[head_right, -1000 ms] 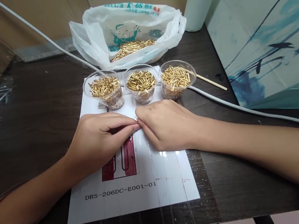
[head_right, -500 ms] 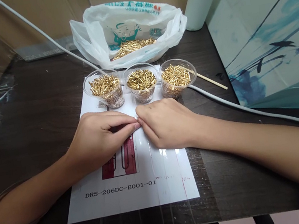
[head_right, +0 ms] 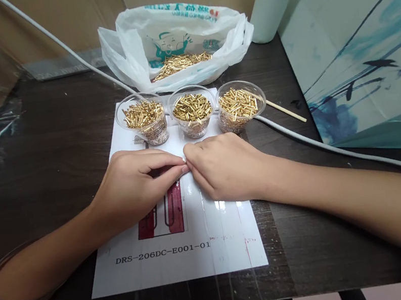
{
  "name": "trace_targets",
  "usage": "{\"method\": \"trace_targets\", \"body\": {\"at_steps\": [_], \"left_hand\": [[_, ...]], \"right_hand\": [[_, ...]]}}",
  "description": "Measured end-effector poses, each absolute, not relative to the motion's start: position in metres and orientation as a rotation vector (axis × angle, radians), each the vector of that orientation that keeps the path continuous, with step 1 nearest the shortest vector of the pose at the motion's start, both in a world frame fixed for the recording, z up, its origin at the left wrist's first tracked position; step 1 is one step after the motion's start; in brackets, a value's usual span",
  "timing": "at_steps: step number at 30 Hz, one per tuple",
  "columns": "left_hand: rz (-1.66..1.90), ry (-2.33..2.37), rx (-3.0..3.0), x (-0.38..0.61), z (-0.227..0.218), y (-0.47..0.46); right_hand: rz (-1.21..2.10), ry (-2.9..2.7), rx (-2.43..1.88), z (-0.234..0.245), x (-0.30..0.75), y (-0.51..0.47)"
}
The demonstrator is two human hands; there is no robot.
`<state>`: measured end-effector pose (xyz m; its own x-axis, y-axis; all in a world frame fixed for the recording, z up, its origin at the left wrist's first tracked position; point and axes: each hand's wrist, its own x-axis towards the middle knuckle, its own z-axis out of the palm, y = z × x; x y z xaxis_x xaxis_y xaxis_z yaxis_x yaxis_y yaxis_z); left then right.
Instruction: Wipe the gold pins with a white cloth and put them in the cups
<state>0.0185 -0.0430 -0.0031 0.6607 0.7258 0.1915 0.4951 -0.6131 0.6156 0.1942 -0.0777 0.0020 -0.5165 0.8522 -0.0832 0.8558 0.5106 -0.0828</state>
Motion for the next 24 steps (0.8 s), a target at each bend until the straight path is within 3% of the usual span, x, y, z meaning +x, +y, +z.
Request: {"method": "trace_targets", "body": {"at_steps": [14,24], "left_hand": [[0.618,0.929,2.386,0.017,-0.005,-0.043],[0.665,0.863,2.381,0.016,-0.008,-0.044]], "right_hand": [[-0.204,2.803,1.587,-0.008,0.2,-0.077],[-0.624,2.908,1.723,-0.01,0.207,-0.075]]}}
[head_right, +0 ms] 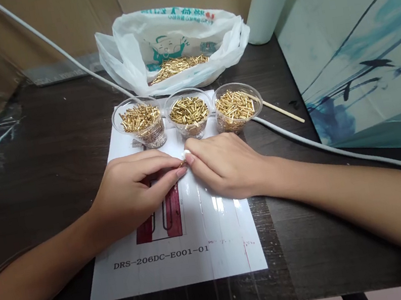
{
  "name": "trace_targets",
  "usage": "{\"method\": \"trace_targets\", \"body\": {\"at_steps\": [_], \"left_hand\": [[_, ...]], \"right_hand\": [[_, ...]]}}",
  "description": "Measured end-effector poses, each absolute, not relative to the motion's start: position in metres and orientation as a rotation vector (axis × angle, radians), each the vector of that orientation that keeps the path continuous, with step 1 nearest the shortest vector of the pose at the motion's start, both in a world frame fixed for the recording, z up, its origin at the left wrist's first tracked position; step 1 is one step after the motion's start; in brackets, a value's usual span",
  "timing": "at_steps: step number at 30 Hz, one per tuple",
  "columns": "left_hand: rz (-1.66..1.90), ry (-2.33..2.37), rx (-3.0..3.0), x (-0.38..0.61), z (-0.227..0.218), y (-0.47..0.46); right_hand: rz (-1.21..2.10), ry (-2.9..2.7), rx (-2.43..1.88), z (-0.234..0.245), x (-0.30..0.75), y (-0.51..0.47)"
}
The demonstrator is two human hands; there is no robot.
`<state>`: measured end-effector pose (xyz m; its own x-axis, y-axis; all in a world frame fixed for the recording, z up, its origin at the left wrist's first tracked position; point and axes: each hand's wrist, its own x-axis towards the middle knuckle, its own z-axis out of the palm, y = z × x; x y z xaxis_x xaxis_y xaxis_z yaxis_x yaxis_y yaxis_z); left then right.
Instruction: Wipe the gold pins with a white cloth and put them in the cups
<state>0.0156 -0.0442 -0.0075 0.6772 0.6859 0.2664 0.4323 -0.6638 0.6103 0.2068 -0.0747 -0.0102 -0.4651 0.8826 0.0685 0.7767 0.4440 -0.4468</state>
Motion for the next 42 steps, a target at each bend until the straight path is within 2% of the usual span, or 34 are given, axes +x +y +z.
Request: {"method": "trace_targets", "body": {"at_steps": [21,33,38,42], "left_hand": [[0.747,0.872,2.361,0.0148,-0.0041,-0.0454],[0.743,0.789,2.57,0.0124,-0.0048,-0.0433],[0.811,0.836,2.561,0.0117,-0.0032,-0.0438],[0.792,0.902,2.545,0.0124,-0.0022,-0.0443]], "right_hand": [[0.535,-2.327,-1.255,-0.0125,0.21,-0.0727],[0.55,-2.413,-1.244,-0.0133,0.2113,-0.0744],[0.56,-2.255,-1.298,-0.0089,0.2102,-0.0775],[0.446,-2.05,-1.342,-0.0092,0.2075,-0.08]]}}
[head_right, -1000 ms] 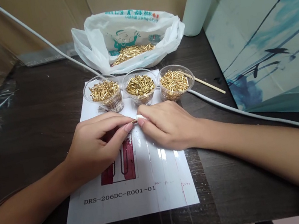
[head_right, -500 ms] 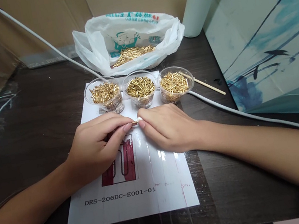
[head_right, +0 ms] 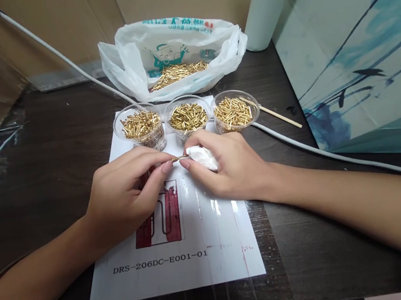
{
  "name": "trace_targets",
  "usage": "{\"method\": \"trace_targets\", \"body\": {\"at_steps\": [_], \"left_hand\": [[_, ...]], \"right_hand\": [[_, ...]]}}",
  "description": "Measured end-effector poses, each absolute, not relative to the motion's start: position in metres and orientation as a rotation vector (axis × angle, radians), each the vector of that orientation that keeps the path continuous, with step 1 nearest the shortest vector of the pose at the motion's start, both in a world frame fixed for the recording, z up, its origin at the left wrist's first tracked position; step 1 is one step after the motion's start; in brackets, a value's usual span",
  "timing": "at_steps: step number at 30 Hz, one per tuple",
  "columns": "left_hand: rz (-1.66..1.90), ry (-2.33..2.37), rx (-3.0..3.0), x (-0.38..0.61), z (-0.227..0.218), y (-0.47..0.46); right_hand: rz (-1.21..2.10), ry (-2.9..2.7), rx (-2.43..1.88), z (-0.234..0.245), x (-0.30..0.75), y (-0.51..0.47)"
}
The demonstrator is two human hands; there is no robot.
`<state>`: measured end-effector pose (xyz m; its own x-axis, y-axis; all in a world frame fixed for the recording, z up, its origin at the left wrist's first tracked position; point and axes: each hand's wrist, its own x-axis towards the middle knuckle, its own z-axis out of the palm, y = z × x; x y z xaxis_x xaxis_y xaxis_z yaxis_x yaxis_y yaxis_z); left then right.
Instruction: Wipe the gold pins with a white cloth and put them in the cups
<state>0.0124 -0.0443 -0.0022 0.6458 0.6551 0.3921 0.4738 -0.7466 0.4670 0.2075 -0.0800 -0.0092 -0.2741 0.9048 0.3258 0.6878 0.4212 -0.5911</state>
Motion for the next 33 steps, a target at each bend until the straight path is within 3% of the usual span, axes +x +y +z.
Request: {"method": "trace_targets", "body": {"at_steps": [13,26,33], "left_hand": [[0.831,0.957,2.516,0.013,-0.002,-0.046],[0.848,0.896,2.359,0.014,-0.002,-0.045],[0.666,0.961,2.153,0.016,0.002,-0.048]], "right_hand": [[0.21,-2.017,-1.163,-0.011,0.207,-0.081],[0.239,-2.096,-1.046,-0.013,0.21,-0.08],[0.015,-1.928,-1.174,0.014,0.202,-0.089]]}}
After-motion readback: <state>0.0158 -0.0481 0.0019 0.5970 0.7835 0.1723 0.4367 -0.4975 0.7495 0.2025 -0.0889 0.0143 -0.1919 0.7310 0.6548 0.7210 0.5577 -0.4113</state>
